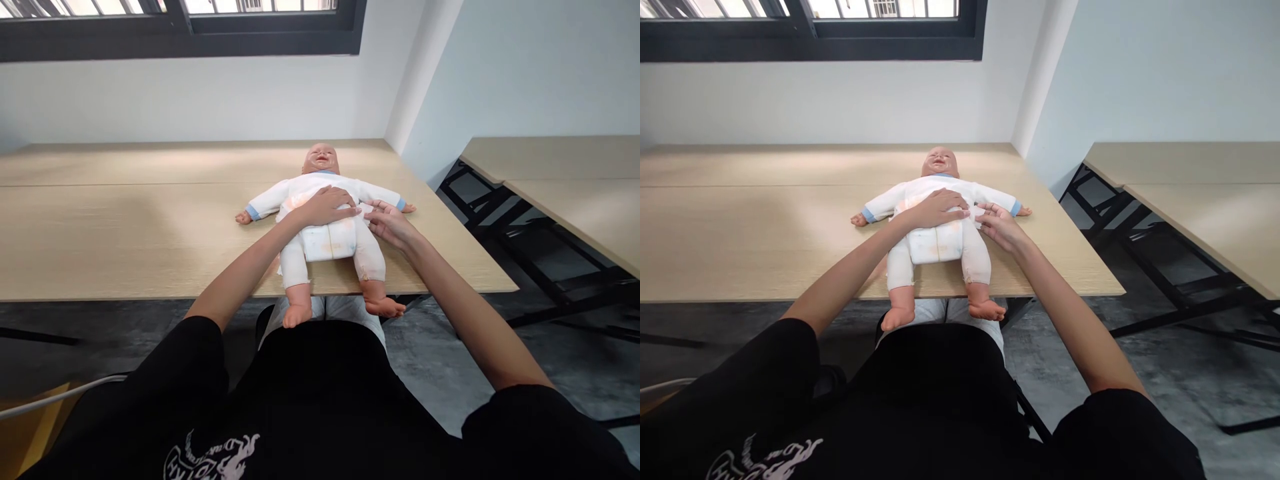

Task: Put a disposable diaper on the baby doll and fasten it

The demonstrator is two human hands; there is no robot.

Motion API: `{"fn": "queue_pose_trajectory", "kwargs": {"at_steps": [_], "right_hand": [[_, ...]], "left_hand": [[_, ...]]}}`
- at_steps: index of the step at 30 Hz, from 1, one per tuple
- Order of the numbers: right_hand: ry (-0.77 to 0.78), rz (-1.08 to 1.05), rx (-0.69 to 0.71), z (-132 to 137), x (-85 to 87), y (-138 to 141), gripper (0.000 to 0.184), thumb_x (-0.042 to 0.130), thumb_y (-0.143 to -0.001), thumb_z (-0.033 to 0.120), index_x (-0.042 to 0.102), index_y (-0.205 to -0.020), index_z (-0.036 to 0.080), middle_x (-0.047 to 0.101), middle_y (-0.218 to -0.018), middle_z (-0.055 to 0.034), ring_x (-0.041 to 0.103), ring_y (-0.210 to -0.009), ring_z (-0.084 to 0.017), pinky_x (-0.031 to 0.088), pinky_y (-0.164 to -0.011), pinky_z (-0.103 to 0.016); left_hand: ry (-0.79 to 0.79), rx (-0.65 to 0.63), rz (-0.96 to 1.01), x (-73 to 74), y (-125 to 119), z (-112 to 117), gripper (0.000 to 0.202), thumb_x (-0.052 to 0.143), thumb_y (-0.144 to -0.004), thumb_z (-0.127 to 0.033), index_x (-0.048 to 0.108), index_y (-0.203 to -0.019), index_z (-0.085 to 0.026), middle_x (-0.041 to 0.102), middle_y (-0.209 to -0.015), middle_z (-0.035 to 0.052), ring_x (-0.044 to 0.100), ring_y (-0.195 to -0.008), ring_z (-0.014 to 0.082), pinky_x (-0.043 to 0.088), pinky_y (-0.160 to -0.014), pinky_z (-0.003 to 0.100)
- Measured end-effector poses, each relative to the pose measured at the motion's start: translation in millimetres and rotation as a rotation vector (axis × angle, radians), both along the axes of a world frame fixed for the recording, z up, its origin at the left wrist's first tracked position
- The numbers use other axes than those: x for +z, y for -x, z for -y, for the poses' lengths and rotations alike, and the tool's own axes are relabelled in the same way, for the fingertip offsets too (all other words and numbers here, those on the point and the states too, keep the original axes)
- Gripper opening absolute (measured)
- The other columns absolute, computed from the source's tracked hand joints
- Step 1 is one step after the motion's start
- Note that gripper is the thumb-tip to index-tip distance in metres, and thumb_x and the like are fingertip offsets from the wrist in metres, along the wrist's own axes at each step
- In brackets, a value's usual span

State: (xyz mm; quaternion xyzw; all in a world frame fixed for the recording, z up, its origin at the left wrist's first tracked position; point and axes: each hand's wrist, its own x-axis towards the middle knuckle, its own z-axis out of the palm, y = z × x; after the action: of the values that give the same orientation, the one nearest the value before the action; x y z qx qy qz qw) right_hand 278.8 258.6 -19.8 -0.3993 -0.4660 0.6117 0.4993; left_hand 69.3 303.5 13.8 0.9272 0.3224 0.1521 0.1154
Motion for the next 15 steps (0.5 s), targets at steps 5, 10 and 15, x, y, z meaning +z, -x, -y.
{"fn": "queue_pose_trajectory", "kwargs": {"at_steps": [5,10,15], "right_hand": [[0.071,0.030,0.082,-2,2.5,-4,0.043,0.072,-0.072,0.015,0.067,-0.114,0.020,0.069,-0.087,-0.0002,0.063,-0.076,-0.010,0.055,-0.069,-0.018],[0.082,-0.028,0.114,-4,2.1,-7,0.032,0.062,-0.091,0.027,0.064,-0.122,0.022,0.070,-0.094,-0.0016,0.066,-0.076,-0.010,0.057,-0.070,-0.019],[-0.030,0.105,0.099,-5,-9.5,-4,0.066,0.079,-0.075,0.016,0.054,-0.135,0.025,0.071,-0.116,-0.0042,0.069,-0.094,-0.013,0.059,-0.079,-0.021]], "left_hand": [[0.003,0.003,-0.020,0.4,0,0,0.055,0.030,-0.101,-0.060,0.066,-0.118,-0.022,0.068,-0.132,0.0059,0.054,-0.129,0.0226,0.030,-0.119,0.042],[0.008,0.011,-0.012,5.5,0,5,0.052,0.033,-0.102,-0.055,0.064,-0.128,-0.022,0.065,-0.137,0.0055,0.053,-0.130,0.0251,0.029,-0.120,0.045],[0.012,-0.076,-0.043,9.1,-5,11,0.042,0.039,-0.100,-0.037,0.065,-0.132,-0.032,0.062,-0.143,0.0021,0.042,-0.145,0.0239,0.022,-0.124,0.051]]}}
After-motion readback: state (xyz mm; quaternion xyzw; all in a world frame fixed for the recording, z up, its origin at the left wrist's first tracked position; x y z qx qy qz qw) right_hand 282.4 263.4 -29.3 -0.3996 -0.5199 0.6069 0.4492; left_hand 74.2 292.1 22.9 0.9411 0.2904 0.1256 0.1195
